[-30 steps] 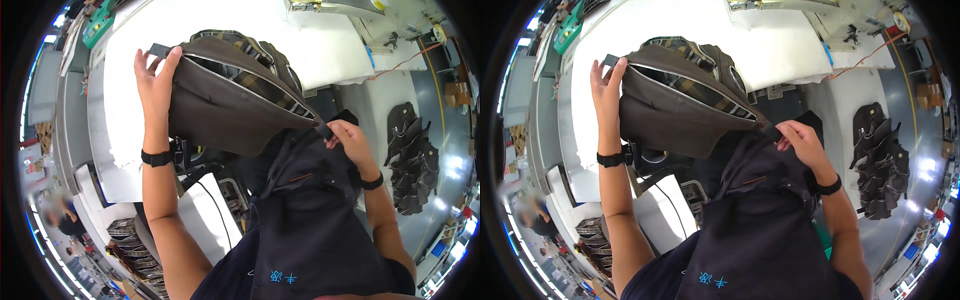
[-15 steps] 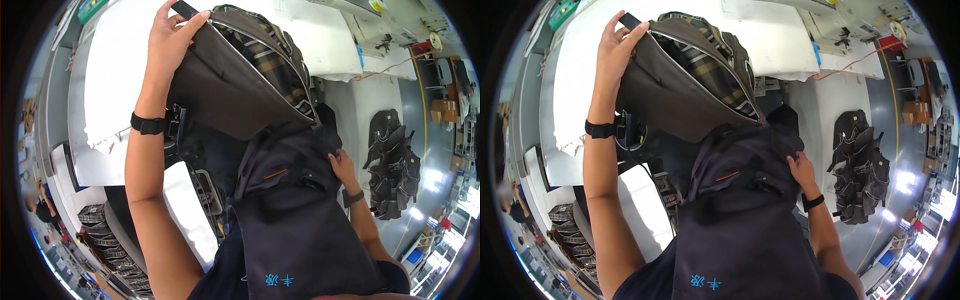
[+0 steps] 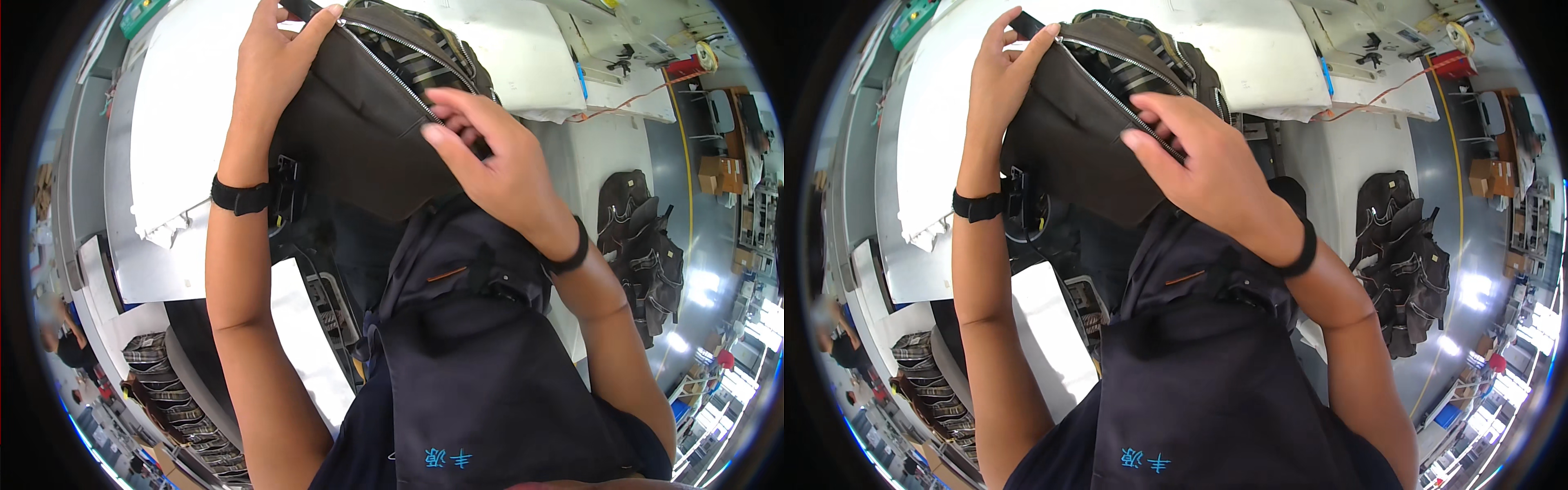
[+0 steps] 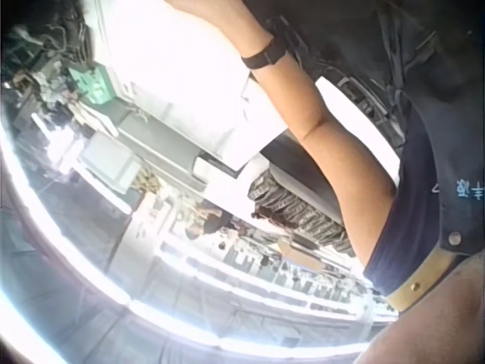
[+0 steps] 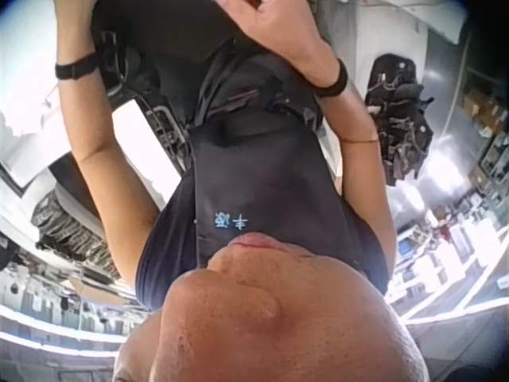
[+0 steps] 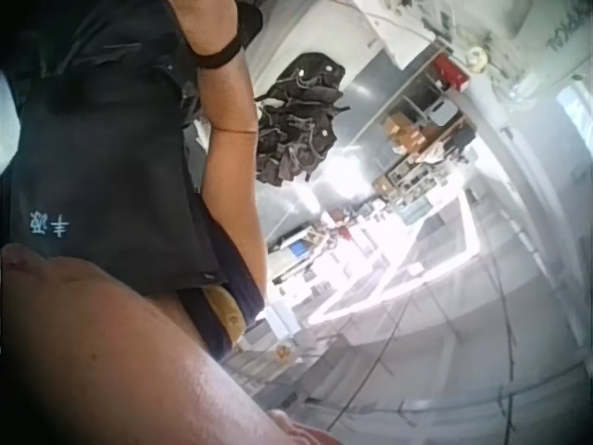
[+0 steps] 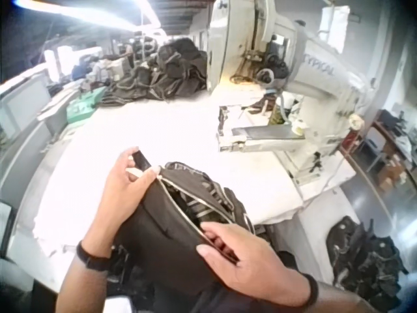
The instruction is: The worker is aligning and stitching together leather and fabric components of a bag at an industrial sewing machine.
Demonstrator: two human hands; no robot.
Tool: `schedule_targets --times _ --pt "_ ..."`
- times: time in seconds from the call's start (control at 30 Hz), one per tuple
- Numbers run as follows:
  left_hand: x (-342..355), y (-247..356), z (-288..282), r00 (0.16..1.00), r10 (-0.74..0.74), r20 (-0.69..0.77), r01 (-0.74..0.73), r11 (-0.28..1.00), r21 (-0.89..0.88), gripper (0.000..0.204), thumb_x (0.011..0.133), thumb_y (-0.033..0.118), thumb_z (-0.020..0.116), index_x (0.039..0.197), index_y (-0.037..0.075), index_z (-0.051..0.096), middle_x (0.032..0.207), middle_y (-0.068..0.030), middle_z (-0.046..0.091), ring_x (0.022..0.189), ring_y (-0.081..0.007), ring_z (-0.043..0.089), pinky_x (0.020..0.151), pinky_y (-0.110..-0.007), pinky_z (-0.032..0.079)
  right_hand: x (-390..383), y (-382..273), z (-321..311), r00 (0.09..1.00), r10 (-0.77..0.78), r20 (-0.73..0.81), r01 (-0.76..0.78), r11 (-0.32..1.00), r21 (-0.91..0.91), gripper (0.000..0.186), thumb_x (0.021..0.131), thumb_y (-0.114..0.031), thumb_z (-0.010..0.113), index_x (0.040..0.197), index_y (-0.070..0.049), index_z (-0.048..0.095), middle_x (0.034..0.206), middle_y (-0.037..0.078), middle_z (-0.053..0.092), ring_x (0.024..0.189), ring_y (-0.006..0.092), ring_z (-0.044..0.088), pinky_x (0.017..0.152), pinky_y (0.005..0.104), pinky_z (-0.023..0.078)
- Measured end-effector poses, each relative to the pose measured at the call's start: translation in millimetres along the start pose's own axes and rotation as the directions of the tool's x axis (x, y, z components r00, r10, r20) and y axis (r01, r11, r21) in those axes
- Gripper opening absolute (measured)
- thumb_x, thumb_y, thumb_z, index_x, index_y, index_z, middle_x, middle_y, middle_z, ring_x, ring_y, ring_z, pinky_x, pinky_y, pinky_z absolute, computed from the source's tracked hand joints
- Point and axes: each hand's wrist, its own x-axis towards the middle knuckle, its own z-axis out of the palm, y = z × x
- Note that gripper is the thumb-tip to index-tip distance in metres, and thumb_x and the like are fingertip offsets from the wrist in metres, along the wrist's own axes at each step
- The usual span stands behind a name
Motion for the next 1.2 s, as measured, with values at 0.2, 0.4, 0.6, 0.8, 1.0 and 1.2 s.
schedule_targets --times 0.2,0.4,0.6,0.8,1.0,1.2 --pt "-12 4 -7 0.959 0.198 -0.202 -0.156 0.966 0.207 0.043 0.101 0.038 0.065 0.116 -0.002 0.069 0.094 -0.0139 0.069 0.075 -0.0165 0.063 0.071 -0.032 0.052 36 11 23 0.963 0.237 0.132 -0.267 0.915 0.302 0.026 0.098 -0.016 0.070 0.112 0.006 0.069 0.087 0.007 0.073 0.077 0.0089 0.067 0.070 0.0242 0.053" --pt "-72 33 -27 0.931 0.315 -0.187 -0.294 0.947 0.129 0.037 0.097 0.015 0.073 0.130 0.002 0.066 0.096 -0.0052 0.071 0.075 -0.0079 0.063 0.066 -0.021 0.050 40 17 12 0.928 0.296 0.224 -0.368 0.822 0.436 0.024 0.097 -0.016 0.071 0.110 0.005 0.072 0.088 0.002 0.073 0.079 0.0050 0.065 0.071 0.0219 0.052" --pt "-122 49 2 0.998 0.049 0.039 -0.038 0.965 -0.260 0.026 0.099 0.000 0.065 0.124 0.002 0.069 0.097 -0.0041 0.070 0.079 -0.0081 0.068 0.066 -0.022 0.054 41 18 9 0.897 0.327 0.297 -0.435 0.776 0.458 0.024 0.099 -0.015 0.072 0.117 0.001 0.072 0.100 0.000 0.073 0.089 0.0048 0.065 0.082 0.0214 0.052" --pt "-125 48 19 0.987 -0.150 0.051 0.155 0.852 -0.500 0.025 0.101 0.008 0.067 0.125 -0.002 0.065 0.101 -0.0069 0.070 0.084 -0.0101 0.069 0.067 -0.023 0.057 14 4 16 0.994 0.082 0.073 -0.091 0.988 0.128 0.032 0.096 -0.010 0.071 0.127 -0.001 0.069 0.103 0.006 0.070 0.087 0.0123 0.066 0.078 0.0269 0.053" --pt "-120 42 22 0.975 -0.199 0.096 0.220 0.917 -0.333 0.024 0.102 0.017 0.069 0.110 -0.005 0.063 0.093 -0.0072 0.070 0.078 -0.0095 0.068 0.064 -0.024 0.059 -8 7 41 0.952 -0.304 0.017 0.300 0.928 -0.219 0.040 0.084 0.000 0.069 0.124 -0.006 0.070 0.097 0.007 0.061 0.085 0.0256 0.064 0.074 0.0353 0.053" --pt "-112 24 9 0.906 -0.362 0.220 0.417 0.671 -0.613 0.021 0.101 0.019 0.071 0.107 -0.001 0.071 0.087 -0.0042 0.070 0.079 -0.0118 0.071 0.067 -0.026 0.063 -16 16 45 0.954 -0.299 -0.004 0.291 0.931 -0.220 0.040 0.083 -0.001 0.071 0.123 -0.006 0.070 0.096 0.006 0.061 0.086 0.0248 0.064 0.075 0.0361 0.054"
